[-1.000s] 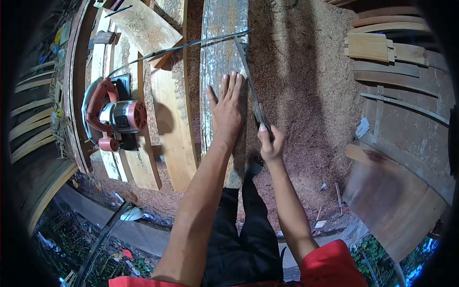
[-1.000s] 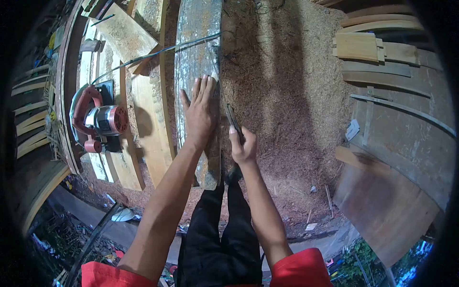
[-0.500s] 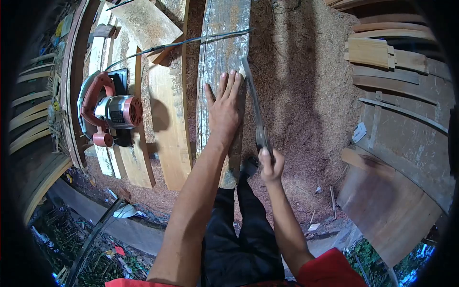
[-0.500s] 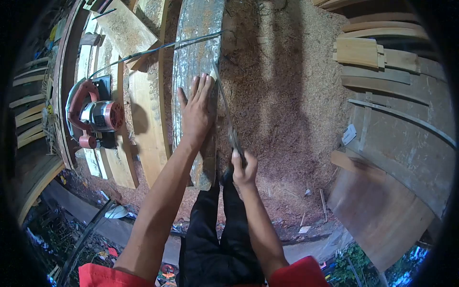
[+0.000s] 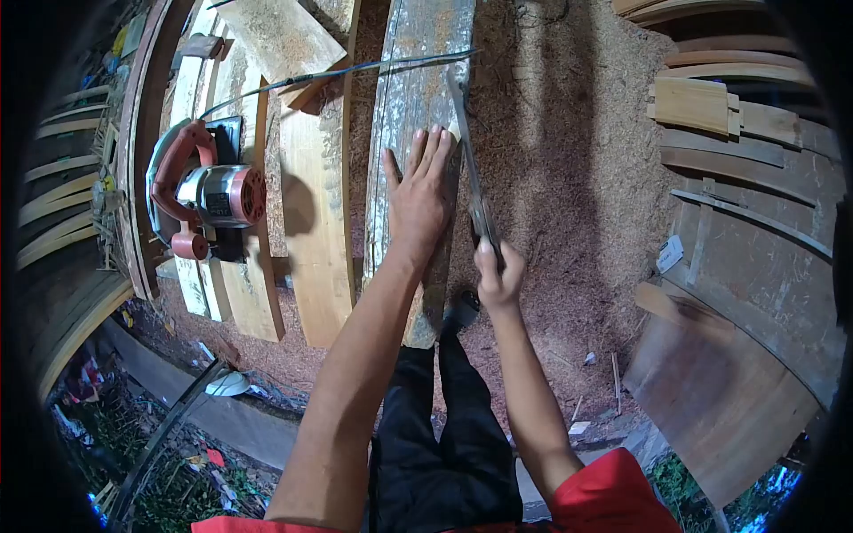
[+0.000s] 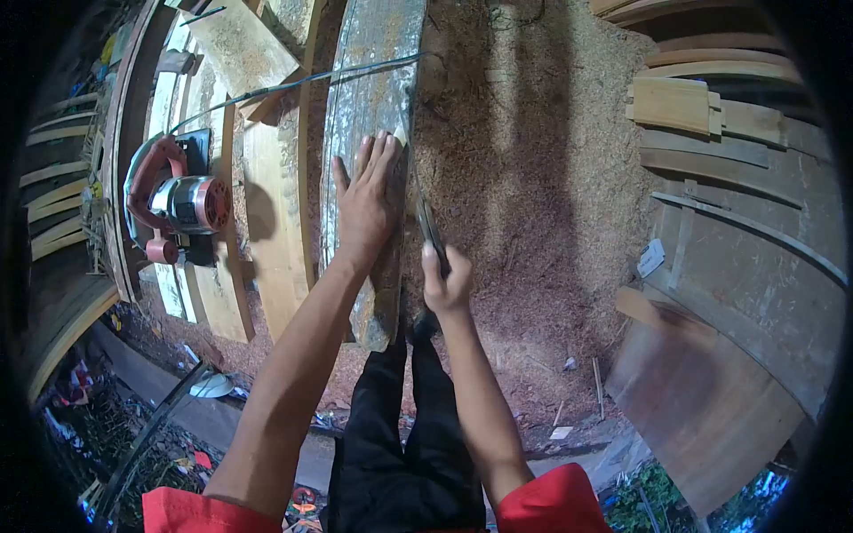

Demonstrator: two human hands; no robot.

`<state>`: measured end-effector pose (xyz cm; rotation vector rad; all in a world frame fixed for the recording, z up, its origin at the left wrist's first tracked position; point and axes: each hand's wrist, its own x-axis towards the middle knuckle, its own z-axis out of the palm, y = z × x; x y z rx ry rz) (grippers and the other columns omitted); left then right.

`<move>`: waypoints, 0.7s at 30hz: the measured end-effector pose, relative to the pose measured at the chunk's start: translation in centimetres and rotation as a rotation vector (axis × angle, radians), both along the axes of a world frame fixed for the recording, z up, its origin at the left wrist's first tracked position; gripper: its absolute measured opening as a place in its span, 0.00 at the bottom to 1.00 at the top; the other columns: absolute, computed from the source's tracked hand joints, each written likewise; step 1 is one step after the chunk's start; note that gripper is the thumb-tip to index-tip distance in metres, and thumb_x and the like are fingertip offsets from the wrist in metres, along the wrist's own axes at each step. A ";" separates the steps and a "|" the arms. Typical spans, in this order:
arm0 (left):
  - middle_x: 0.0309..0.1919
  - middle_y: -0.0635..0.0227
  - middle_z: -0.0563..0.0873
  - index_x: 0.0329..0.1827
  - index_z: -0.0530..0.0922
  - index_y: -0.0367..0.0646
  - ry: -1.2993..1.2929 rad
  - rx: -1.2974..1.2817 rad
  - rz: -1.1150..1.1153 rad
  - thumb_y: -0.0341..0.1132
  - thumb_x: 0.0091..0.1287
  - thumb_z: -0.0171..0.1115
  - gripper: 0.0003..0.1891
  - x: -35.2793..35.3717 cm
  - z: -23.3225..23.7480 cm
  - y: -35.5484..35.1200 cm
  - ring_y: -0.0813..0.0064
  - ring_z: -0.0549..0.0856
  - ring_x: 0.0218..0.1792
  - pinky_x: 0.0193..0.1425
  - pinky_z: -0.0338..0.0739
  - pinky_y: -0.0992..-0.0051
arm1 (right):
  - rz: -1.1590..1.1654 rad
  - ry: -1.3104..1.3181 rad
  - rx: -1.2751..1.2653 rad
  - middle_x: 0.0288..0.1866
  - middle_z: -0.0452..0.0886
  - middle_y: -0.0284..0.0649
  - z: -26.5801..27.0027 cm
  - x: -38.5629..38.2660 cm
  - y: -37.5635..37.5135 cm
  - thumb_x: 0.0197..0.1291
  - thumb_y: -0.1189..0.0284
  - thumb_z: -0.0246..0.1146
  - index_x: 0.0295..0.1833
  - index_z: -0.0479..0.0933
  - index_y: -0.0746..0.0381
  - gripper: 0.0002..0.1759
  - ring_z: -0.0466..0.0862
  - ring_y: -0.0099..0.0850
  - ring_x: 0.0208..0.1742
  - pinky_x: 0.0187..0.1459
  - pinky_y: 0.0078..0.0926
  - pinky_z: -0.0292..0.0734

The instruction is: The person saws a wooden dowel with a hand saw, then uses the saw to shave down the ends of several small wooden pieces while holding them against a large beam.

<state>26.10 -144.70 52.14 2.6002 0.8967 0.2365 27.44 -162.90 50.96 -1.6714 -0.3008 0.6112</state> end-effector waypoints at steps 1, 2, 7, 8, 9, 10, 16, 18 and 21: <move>0.77 0.71 0.67 0.77 0.63 0.52 0.006 0.000 -0.004 0.35 0.69 0.56 0.31 -0.1 0.0 -0.1 0.68 0.62 0.78 0.82 0.38 0.44 | -0.003 0.000 -0.006 0.16 0.67 0.31 0.0 -1.0 -1.4 0.68 0.65 0.61 0.25 0.71 0.64 0.19 0.68 0.20 0.21 0.23 0.27 0.60; 0.76 0.71 0.67 0.77 0.63 0.52 0.006 0.000 -0.008 0.35 0.69 0.56 0.31 -0.1 0.1 -0.1 0.68 0.62 0.78 0.82 0.39 0.44 | -0.007 -0.042 -0.037 0.17 0.69 0.32 0.4 -2.3 -3.1 0.68 0.65 0.61 0.26 0.73 0.64 0.18 0.70 0.19 0.21 0.24 0.26 0.61; 0.75 0.67 0.69 0.75 0.66 0.51 -0.033 -0.032 0.002 0.32 0.70 0.54 0.28 0.0 0.8 -0.2 0.66 0.62 0.78 0.82 0.39 0.45 | 0.046 -0.007 -0.023 0.17 0.70 0.31 0.5 1.3 1.2 0.69 0.66 0.60 0.29 0.74 0.64 0.17 0.71 0.18 0.22 0.25 0.23 0.63; 0.75 0.67 0.69 0.76 0.66 0.51 -0.031 -0.033 0.003 0.31 0.70 0.54 0.28 0.0 0.8 -0.3 0.66 0.62 0.78 0.82 0.39 0.45 | 0.040 -0.001 -0.052 0.17 0.71 0.32 0.7 1.3 1.6 0.69 0.65 0.60 0.30 0.76 0.64 0.16 0.72 0.18 0.23 0.26 0.23 0.64; 0.75 0.67 0.69 0.76 0.66 0.51 -0.031 -0.030 0.004 0.31 0.70 0.54 0.29 0.0 0.7 -0.2 0.66 0.62 0.78 0.81 0.39 0.45 | 0.025 0.006 -0.038 0.18 0.71 0.33 0.5 0.8 1.0 0.69 0.65 0.60 0.31 0.77 0.64 0.16 0.72 0.19 0.23 0.26 0.23 0.65; 0.75 0.67 0.69 0.76 0.65 0.51 -0.028 -0.031 0.001 0.31 0.70 0.54 0.29 0.0 0.7 -0.2 0.66 0.62 0.78 0.81 0.39 0.45 | 0.007 0.017 -0.028 0.18 0.72 0.33 0.4 -0.8 -0.6 0.69 0.65 0.61 0.31 0.77 0.64 0.16 0.72 0.19 0.23 0.26 0.23 0.65; 0.77 0.71 0.66 0.78 0.62 0.53 0.009 0.007 -0.010 0.34 0.68 0.56 0.32 -0.2 -0.2 -0.1 0.69 0.61 0.79 0.82 0.37 0.45 | 0.011 0.010 -0.027 0.17 0.68 0.32 -0.1 0.1 0.7 0.69 0.64 0.60 0.26 0.72 0.63 0.19 0.69 0.22 0.21 0.24 0.28 0.61; 0.77 0.71 0.66 0.78 0.63 0.53 0.000 0.003 -0.006 0.34 0.68 0.56 0.32 -0.2 -0.2 -0.3 0.69 0.61 0.79 0.82 0.37 0.45 | -0.018 0.058 -0.007 0.17 0.70 0.31 -0.2 -0.6 0.0 0.69 0.64 0.61 0.27 0.72 0.63 0.18 0.70 0.21 0.21 0.24 0.27 0.62; 0.76 0.72 0.67 0.77 0.63 0.53 -0.006 -0.005 -0.004 0.34 0.69 0.55 0.31 -0.3 0.1 -0.1 0.69 0.62 0.78 0.82 0.37 0.45 | -0.024 0.046 -0.010 0.19 0.72 0.31 1.2 -2.8 -2.8 0.69 0.64 0.61 0.28 0.73 0.64 0.18 0.73 0.20 0.23 0.26 0.24 0.66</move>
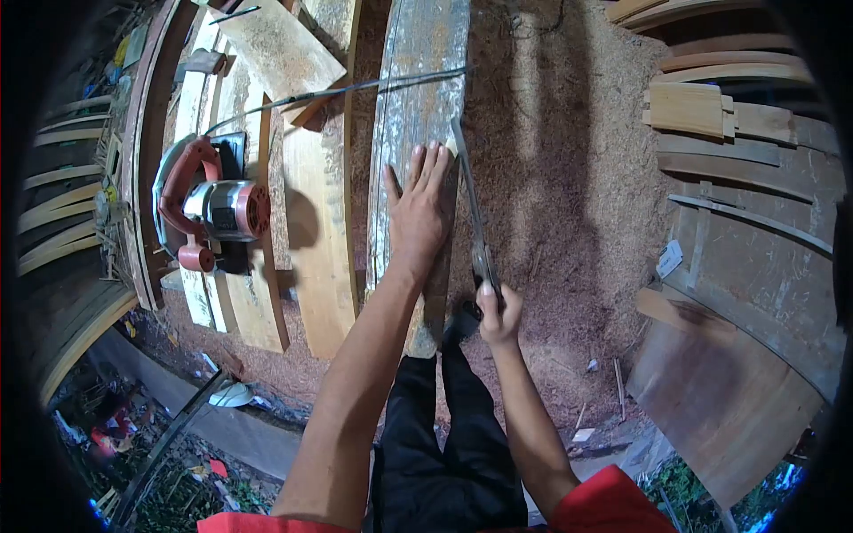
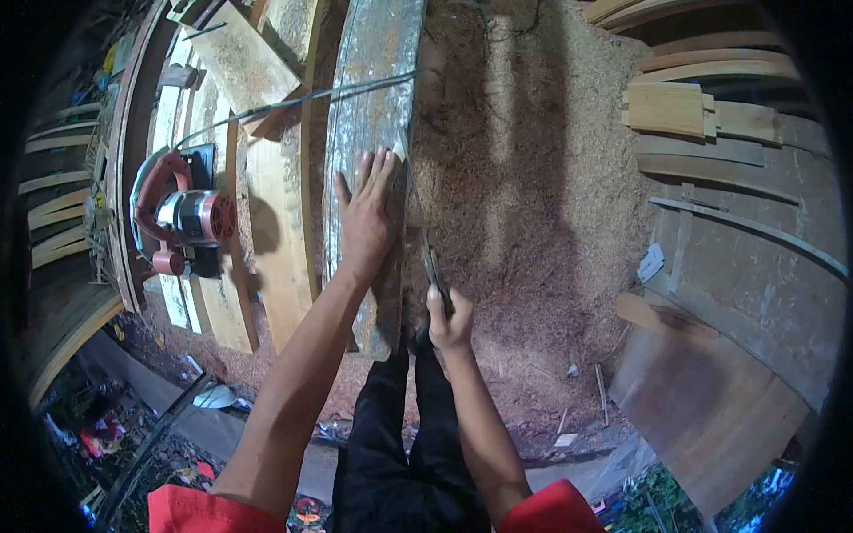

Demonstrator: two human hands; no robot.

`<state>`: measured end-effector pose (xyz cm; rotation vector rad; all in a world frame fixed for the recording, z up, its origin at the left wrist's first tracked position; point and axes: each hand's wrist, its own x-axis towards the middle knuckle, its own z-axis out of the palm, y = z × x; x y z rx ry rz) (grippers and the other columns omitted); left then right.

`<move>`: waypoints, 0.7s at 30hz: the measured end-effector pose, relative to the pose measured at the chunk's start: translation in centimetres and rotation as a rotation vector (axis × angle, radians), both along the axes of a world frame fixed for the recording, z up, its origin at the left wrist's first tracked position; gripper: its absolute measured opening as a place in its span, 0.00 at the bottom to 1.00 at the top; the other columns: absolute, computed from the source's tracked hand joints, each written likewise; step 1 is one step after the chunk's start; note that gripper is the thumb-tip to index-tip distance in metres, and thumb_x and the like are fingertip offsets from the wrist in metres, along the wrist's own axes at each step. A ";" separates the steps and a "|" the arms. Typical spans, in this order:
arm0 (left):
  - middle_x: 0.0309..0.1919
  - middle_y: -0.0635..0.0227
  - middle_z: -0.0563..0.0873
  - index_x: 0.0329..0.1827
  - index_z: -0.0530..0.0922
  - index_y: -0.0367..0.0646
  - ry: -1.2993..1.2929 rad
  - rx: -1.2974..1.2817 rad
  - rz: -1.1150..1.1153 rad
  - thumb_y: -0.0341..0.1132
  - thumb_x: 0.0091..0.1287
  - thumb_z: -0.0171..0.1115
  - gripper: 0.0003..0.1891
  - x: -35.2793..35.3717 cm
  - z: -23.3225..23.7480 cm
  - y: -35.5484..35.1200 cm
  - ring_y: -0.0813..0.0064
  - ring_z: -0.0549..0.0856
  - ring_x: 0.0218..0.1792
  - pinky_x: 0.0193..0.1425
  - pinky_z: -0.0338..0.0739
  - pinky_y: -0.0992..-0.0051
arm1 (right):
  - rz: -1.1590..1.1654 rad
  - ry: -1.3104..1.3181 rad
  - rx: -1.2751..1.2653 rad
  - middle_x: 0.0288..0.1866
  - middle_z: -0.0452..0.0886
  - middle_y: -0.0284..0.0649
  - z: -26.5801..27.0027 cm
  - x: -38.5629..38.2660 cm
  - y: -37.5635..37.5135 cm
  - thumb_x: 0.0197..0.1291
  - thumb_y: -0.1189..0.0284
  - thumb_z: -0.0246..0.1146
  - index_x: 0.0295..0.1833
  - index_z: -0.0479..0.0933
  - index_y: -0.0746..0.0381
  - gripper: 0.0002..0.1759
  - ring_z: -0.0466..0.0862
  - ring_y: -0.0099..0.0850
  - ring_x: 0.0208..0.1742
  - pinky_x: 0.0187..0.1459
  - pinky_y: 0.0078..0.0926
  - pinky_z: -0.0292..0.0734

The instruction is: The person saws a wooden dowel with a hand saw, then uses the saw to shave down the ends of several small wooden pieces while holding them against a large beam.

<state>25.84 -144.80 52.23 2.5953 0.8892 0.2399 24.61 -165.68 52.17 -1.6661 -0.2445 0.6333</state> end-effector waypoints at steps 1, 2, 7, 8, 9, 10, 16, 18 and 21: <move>0.76 0.72 0.67 0.77 0.64 0.53 -0.002 -0.003 0.000 0.34 0.69 0.54 0.31 0.1 -0.1 0.0 0.69 0.62 0.78 0.82 0.37 0.45 | 0.011 -0.004 0.024 0.18 0.72 0.31 -0.1 0.7 0.4 0.69 0.64 0.61 0.27 0.73 0.63 0.18 0.72 0.20 0.23 0.26 0.25 0.65; 0.76 0.71 0.67 0.77 0.64 0.53 -0.008 -0.007 -0.003 0.34 0.69 0.54 0.30 0.0 -0.3 -0.2 0.69 0.62 0.78 0.82 0.37 0.45 | 0.019 0.001 0.038 0.18 0.71 0.31 -0.3 1.3 0.6 0.69 0.64 0.61 0.27 0.72 0.63 0.19 0.71 0.20 0.22 0.25 0.25 0.64; 0.76 0.71 0.67 0.77 0.64 0.52 0.008 0.011 -0.001 0.34 0.70 0.53 0.30 0.1 -0.2 0.0 0.69 0.61 0.78 0.82 0.37 0.45 | 0.042 -0.071 0.008 0.16 0.68 0.29 -1.9 2.3 1.6 0.69 0.64 0.60 0.25 0.71 0.63 0.20 0.68 0.18 0.21 0.23 0.26 0.60; 0.77 0.71 0.67 0.77 0.64 0.52 0.015 -0.005 -0.004 0.34 0.70 0.54 0.30 -0.1 -0.1 -0.2 0.69 0.61 0.78 0.82 0.37 0.45 | 0.026 -0.085 0.005 0.16 0.67 0.29 -1.9 1.4 0.7 0.69 0.64 0.60 0.25 0.70 0.63 0.20 0.68 0.18 0.21 0.23 0.26 0.60; 0.77 0.70 0.67 0.77 0.64 0.52 0.015 -0.013 -0.008 0.34 0.70 0.54 0.30 -0.1 0.1 -0.2 0.69 0.61 0.78 0.82 0.37 0.44 | 0.047 -0.079 0.008 0.17 0.67 0.29 -0.9 0.5 -0.3 0.70 0.64 0.59 0.26 0.72 0.63 0.20 0.68 0.18 0.21 0.24 0.25 0.61; 0.77 0.70 0.66 0.77 0.64 0.52 0.013 -0.016 -0.007 0.34 0.70 0.54 0.30 0.1 0.1 0.1 0.69 0.61 0.78 0.82 0.37 0.44 | 0.007 -0.002 0.016 0.17 0.67 0.29 -0.6 0.1 -0.5 0.70 0.65 0.59 0.27 0.73 0.64 0.19 0.69 0.19 0.22 0.25 0.25 0.62; 0.75 0.67 0.69 0.76 0.65 0.51 -0.035 -0.016 -0.002 0.32 0.70 0.54 0.29 0.1 0.1 0.0 0.66 0.62 0.78 0.81 0.39 0.45 | 0.055 -0.065 -0.016 0.16 0.69 0.31 -1.2 3.1 3.1 0.70 0.62 0.59 0.25 0.70 0.63 0.22 0.69 0.20 0.21 0.23 0.27 0.61; 0.76 0.69 0.67 0.77 0.63 0.51 -0.010 -0.019 0.002 0.33 0.69 0.55 0.31 -0.1 -0.1 -0.2 0.68 0.61 0.78 0.82 0.38 0.45 | 0.052 0.006 -0.014 0.17 0.70 0.31 -1.5 0.8 -0.1 0.69 0.63 0.60 0.25 0.72 0.63 0.21 0.70 0.19 0.22 0.24 0.26 0.62; 0.77 0.71 0.66 0.77 0.63 0.52 -0.009 -0.006 0.002 0.34 0.69 0.55 0.31 0.3 0.0 0.3 0.69 0.61 0.79 0.82 0.38 0.45 | 0.005 0.007 0.026 0.17 0.68 0.29 -0.5 0.7 0.2 0.70 0.63 0.60 0.27 0.74 0.63 0.19 0.69 0.18 0.22 0.26 0.22 0.63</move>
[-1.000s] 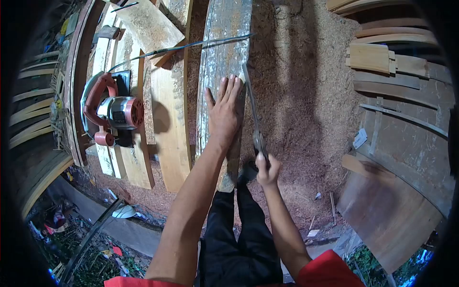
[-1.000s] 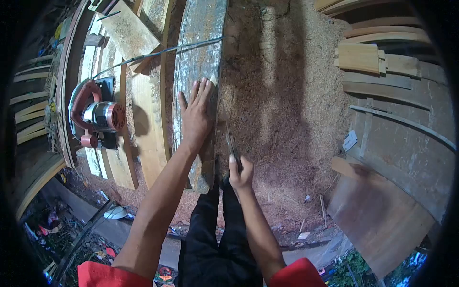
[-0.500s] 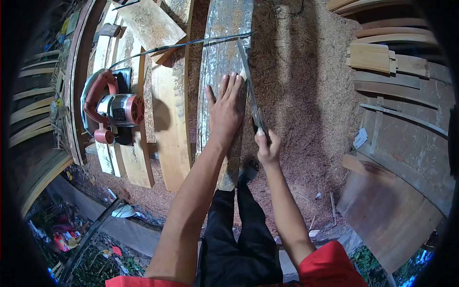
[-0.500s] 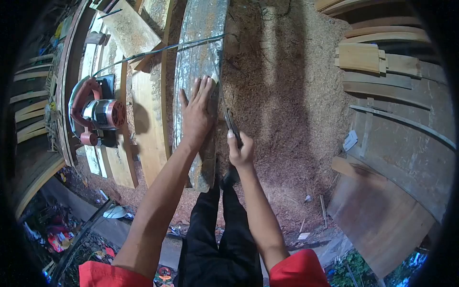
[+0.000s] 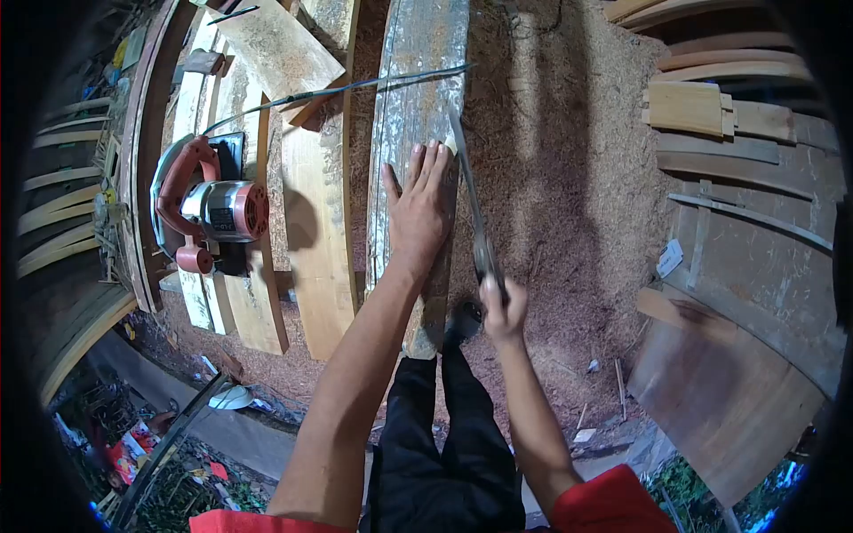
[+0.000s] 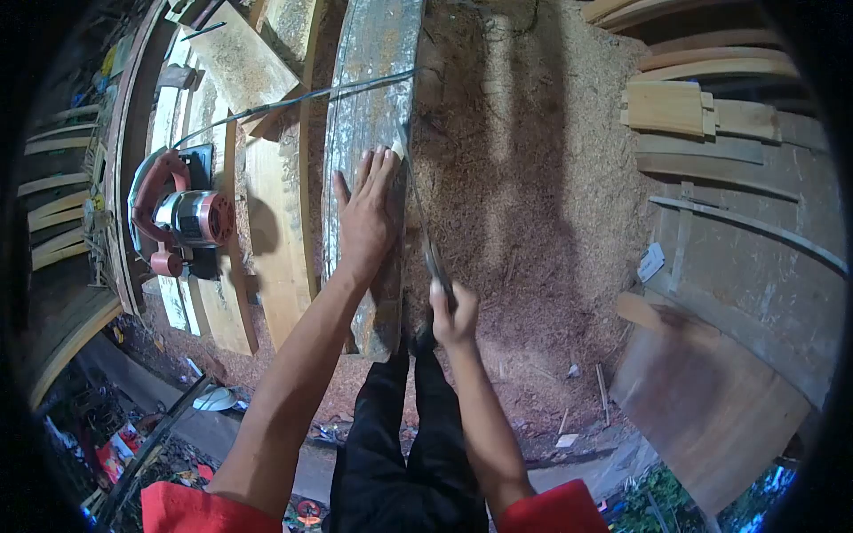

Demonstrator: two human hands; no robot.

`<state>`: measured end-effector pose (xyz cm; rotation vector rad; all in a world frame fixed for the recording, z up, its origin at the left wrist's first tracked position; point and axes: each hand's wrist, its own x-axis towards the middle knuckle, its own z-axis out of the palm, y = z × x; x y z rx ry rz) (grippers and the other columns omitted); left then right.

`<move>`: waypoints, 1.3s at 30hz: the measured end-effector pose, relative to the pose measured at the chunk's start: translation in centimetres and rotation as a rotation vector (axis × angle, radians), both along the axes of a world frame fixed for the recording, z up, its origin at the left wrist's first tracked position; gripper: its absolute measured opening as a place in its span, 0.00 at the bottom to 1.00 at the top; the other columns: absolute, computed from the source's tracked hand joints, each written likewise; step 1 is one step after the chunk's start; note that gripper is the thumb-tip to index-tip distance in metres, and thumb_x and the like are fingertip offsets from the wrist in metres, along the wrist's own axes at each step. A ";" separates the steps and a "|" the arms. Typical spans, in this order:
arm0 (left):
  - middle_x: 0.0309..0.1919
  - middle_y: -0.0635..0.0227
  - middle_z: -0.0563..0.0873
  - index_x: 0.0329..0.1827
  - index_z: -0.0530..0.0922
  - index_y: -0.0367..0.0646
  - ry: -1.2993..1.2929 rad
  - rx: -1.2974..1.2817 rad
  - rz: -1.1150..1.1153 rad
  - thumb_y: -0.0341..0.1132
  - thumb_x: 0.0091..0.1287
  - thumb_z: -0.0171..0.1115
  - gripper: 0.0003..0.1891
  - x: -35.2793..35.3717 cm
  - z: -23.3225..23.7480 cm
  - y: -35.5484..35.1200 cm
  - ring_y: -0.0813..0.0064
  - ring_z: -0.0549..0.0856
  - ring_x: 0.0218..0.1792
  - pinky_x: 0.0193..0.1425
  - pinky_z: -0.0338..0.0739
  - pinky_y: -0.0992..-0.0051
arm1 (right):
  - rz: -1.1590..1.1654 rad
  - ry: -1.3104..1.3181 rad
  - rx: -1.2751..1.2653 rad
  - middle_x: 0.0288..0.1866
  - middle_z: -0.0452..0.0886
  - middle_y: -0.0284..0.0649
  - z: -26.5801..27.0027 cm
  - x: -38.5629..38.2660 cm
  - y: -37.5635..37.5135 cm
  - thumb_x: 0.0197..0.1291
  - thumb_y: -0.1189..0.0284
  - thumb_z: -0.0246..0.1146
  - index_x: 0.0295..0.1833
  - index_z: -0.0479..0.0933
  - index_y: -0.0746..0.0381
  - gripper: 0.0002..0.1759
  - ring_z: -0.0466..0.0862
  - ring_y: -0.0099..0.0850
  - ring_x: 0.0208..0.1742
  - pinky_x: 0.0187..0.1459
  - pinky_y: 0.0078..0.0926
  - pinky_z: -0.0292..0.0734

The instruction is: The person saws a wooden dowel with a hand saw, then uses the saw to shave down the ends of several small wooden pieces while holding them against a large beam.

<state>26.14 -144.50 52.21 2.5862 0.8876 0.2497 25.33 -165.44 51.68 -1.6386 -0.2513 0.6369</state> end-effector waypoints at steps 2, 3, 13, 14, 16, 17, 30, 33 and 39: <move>0.77 0.71 0.66 0.77 0.63 0.52 0.011 -0.002 -0.006 0.34 0.69 0.55 0.31 -0.4 -0.1 -0.4 0.69 0.61 0.79 0.82 0.38 0.45 | 0.047 -0.034 0.000 0.18 0.67 0.26 -0.3 2.6 3.2 0.70 0.62 0.61 0.27 0.72 0.62 0.20 0.67 0.17 0.21 0.25 0.23 0.61; 0.77 0.71 0.66 0.77 0.63 0.52 0.016 -0.001 -0.009 0.34 0.69 0.54 0.31 -0.5 -0.1 -0.4 0.69 0.61 0.79 0.82 0.38 0.45 | 0.016 0.034 -0.001 0.18 0.67 0.26 -0.9 2.5 3.9 0.70 0.62 0.61 0.26 0.70 0.62 0.21 0.66 0.17 0.21 0.23 0.25 0.59; 0.75 0.65 0.69 0.76 0.65 0.48 -0.045 -0.025 -0.007 0.30 0.69 0.55 0.30 -0.3 0.4 -0.3 0.65 0.62 0.78 0.81 0.40 0.45 | 0.036 -0.063 -0.058 0.18 0.71 0.32 -0.1 2.8 3.7 0.68 0.65 0.61 0.27 0.73 0.64 0.19 0.72 0.20 0.23 0.26 0.26 0.65; 0.75 0.65 0.69 0.76 0.65 0.48 -0.051 -0.023 -0.008 0.31 0.69 0.55 0.29 -0.1 0.5 -0.1 0.65 0.62 0.78 0.81 0.40 0.45 | 0.023 -0.076 -0.042 0.18 0.71 0.32 -0.4 1.9 2.5 0.68 0.65 0.61 0.27 0.73 0.64 0.19 0.73 0.21 0.23 0.26 0.26 0.65; 0.75 0.65 0.69 0.75 0.66 0.48 -0.053 -0.027 -0.011 0.32 0.69 0.56 0.29 -0.3 0.6 -0.2 0.64 0.62 0.78 0.81 0.40 0.45 | 0.052 -0.099 -0.063 0.19 0.73 0.35 -0.4 -0.7 -1.2 0.69 0.65 0.60 0.28 0.74 0.64 0.18 0.74 0.23 0.23 0.27 0.28 0.66; 0.75 0.65 0.69 0.75 0.66 0.48 -0.061 -0.015 -0.006 0.32 0.70 0.56 0.29 0.1 0.6 0.2 0.64 0.62 0.78 0.81 0.40 0.45 | 0.010 -0.036 -0.024 0.19 0.74 0.37 -0.7 -1.5 -1.8 0.69 0.65 0.60 0.28 0.75 0.64 0.17 0.76 0.25 0.23 0.27 0.28 0.67; 0.68 0.53 0.74 0.62 0.74 0.40 -0.281 -0.006 0.073 0.35 0.70 0.61 0.19 -0.2 0.3 -0.2 0.52 0.70 0.70 0.77 0.54 0.48 | -0.208 -0.154 0.013 0.25 0.76 0.31 0.8 2.3 4.7 0.64 0.67 0.68 0.34 0.75 0.65 0.13 0.73 0.20 0.26 0.28 0.25 0.66; 0.67 0.56 0.74 0.62 0.72 0.38 -0.245 -0.094 0.059 0.36 0.69 0.61 0.21 0.0 0.5 0.7 0.55 0.70 0.70 0.77 0.55 0.50 | -0.189 -0.224 -0.079 0.29 0.80 0.34 0.4 6.4 9.4 0.61 0.68 0.72 0.37 0.76 0.64 0.13 0.77 0.22 0.29 0.32 0.26 0.71; 0.42 0.42 0.83 0.53 0.72 0.33 -0.418 -0.325 0.363 0.33 0.70 0.58 0.14 3.6 2.9 5.8 0.41 0.83 0.45 0.51 0.75 0.53 | -0.083 -0.364 -0.180 0.38 0.87 0.39 1.1 14.4 18.3 0.62 0.70 0.68 0.40 0.79 0.65 0.09 0.85 0.29 0.38 0.43 0.31 0.77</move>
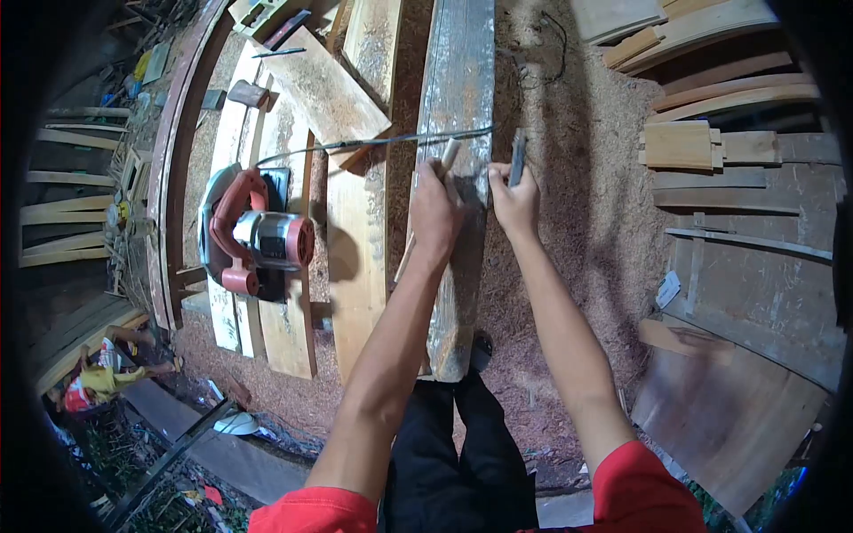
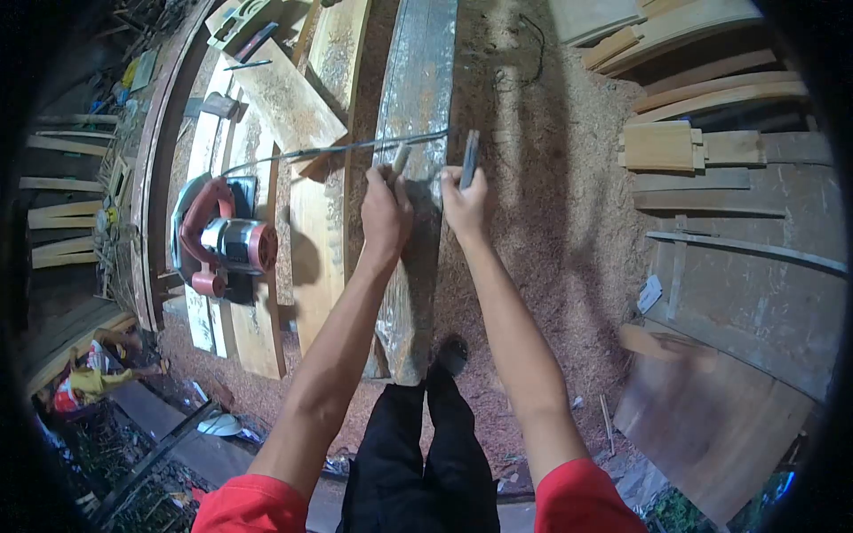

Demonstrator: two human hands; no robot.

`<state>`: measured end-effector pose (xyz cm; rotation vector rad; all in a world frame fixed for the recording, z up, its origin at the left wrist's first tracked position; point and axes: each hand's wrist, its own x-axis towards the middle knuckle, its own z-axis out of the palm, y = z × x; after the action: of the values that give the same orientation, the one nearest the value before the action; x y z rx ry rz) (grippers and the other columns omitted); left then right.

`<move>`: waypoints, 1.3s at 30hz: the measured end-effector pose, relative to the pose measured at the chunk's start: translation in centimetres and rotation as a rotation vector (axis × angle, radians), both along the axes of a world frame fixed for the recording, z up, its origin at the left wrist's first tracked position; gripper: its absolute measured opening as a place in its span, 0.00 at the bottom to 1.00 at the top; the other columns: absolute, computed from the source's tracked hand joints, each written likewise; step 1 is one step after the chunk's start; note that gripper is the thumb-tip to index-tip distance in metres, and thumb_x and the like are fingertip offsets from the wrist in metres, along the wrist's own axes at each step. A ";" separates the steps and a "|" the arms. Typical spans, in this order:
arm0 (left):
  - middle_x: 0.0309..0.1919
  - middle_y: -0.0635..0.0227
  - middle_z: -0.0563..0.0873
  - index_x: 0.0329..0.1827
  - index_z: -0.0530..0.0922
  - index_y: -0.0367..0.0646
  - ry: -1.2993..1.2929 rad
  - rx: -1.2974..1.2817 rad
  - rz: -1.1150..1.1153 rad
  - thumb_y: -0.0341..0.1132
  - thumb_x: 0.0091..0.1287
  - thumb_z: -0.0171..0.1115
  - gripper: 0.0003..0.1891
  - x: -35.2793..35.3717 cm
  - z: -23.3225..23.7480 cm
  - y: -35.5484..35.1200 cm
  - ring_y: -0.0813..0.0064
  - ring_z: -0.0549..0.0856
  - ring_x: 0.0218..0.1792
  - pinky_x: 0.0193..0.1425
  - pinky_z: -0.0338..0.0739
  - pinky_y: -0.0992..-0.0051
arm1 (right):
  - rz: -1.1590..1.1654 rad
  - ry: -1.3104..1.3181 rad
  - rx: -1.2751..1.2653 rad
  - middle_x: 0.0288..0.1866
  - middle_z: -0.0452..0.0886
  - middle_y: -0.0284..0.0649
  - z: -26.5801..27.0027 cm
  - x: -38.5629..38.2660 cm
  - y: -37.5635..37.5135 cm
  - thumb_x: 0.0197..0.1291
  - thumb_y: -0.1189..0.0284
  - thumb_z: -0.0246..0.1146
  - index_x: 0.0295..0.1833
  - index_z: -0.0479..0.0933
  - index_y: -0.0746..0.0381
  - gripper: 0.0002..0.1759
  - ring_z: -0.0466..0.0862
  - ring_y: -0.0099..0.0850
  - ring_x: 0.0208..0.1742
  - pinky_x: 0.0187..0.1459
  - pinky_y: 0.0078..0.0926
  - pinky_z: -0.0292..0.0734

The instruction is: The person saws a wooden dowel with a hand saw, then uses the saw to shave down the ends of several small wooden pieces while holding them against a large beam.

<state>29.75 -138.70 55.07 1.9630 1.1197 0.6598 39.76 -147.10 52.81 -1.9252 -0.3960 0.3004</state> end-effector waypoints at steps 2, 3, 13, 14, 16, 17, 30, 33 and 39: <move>0.42 0.41 0.83 0.52 0.72 0.33 -0.014 0.017 0.123 0.33 0.70 0.58 0.13 1.7 -0.4 2.6 0.40 0.83 0.46 0.52 0.75 0.52 | -0.059 0.064 -0.087 0.36 0.87 0.41 0.1 2.2 2.8 0.60 0.68 0.69 0.39 0.79 0.63 0.10 0.86 0.32 0.38 0.43 0.34 0.78; 0.42 0.40 0.84 0.52 0.72 0.33 -0.021 -0.029 0.165 0.33 0.69 0.59 0.14 2.4 -0.9 3.9 0.41 0.84 0.47 0.52 0.75 0.53 | -0.104 0.023 -0.140 0.35 0.87 0.41 0.0 3.2 4.3 0.59 0.68 0.69 0.39 0.80 0.63 0.10 0.86 0.32 0.37 0.42 0.34 0.77; 0.42 0.54 0.85 0.51 0.75 0.32 -0.246 -0.121 0.057 0.33 0.68 0.62 0.15 9.2 0.2 14.8 0.67 0.85 0.44 0.52 0.77 0.67 | 0.043 -0.072 -0.104 0.30 0.82 0.36 -2.4 12.3 14.0 0.57 0.74 0.66 0.40 0.78 0.61 0.06 0.81 0.28 0.33 0.38 0.30 0.76; 0.43 0.53 0.86 0.52 0.75 0.32 -0.248 -0.120 0.020 0.33 0.68 0.63 0.15 9.5 0.4 15.8 0.66 0.85 0.45 0.53 0.77 0.67 | 0.094 -0.075 -0.045 0.29 0.81 0.35 -2.4 13.5 14.7 0.57 0.75 0.66 0.40 0.78 0.61 0.06 0.80 0.27 0.32 0.37 0.29 0.75; 0.43 0.52 0.86 0.52 0.76 0.32 -0.068 -0.119 -0.011 0.34 0.67 0.64 0.16 9.7 1.7 16.7 0.63 0.86 0.45 0.53 0.78 0.66 | 0.179 -0.105 0.045 0.29 0.80 0.33 -1.3 14.0 15.1 0.58 0.76 0.65 0.41 0.77 0.61 0.06 0.79 0.26 0.32 0.36 0.28 0.75; 0.43 0.51 0.87 0.52 0.76 0.32 0.025 -0.121 -0.025 0.34 0.67 0.64 0.16 9.5 2.3 16.7 0.61 0.86 0.46 0.52 0.78 0.65 | 0.210 -0.131 0.075 0.29 0.79 0.33 -0.1 14.0 15.1 0.58 0.76 0.65 0.42 0.77 0.61 0.06 0.79 0.25 0.32 0.35 0.28 0.74; 0.46 0.43 0.77 0.57 0.73 0.32 -0.096 0.066 -0.200 0.25 0.66 0.60 0.16 0.5 -0.5 -2.9 0.41 0.79 0.47 0.50 0.74 0.53 | 0.017 -0.153 0.177 0.42 0.84 0.39 -0.2 -1.5 -1.5 0.62 0.76 0.67 0.41 0.75 0.66 0.08 0.85 0.29 0.37 0.38 0.29 0.79; 0.45 0.47 0.76 0.56 0.74 0.35 -0.032 0.087 -0.197 0.26 0.67 0.57 0.14 -0.7 -1.5 -5.2 0.45 0.78 0.47 0.51 0.73 0.53 | -0.009 -0.030 0.149 0.32 0.80 0.33 -0.7 -4.4 -5.7 0.61 0.72 0.71 0.37 0.74 0.63 0.11 0.77 0.22 0.29 0.32 0.24 0.73; 0.50 0.48 0.76 0.58 0.74 0.38 0.297 0.138 -0.235 0.31 0.66 0.60 0.17 -2.5 -1.1 -7.8 0.48 0.77 0.52 0.53 0.72 0.55 | -0.085 0.164 0.191 0.22 0.72 0.28 -0.4 -9.5 -11.1 0.61 0.67 0.73 0.33 0.74 0.62 0.15 0.70 0.18 0.24 0.26 0.23 0.66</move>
<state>27.30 -146.48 53.92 2.3233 1.0125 0.3346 30.29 -158.24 52.45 -1.7115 -0.2253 0.3487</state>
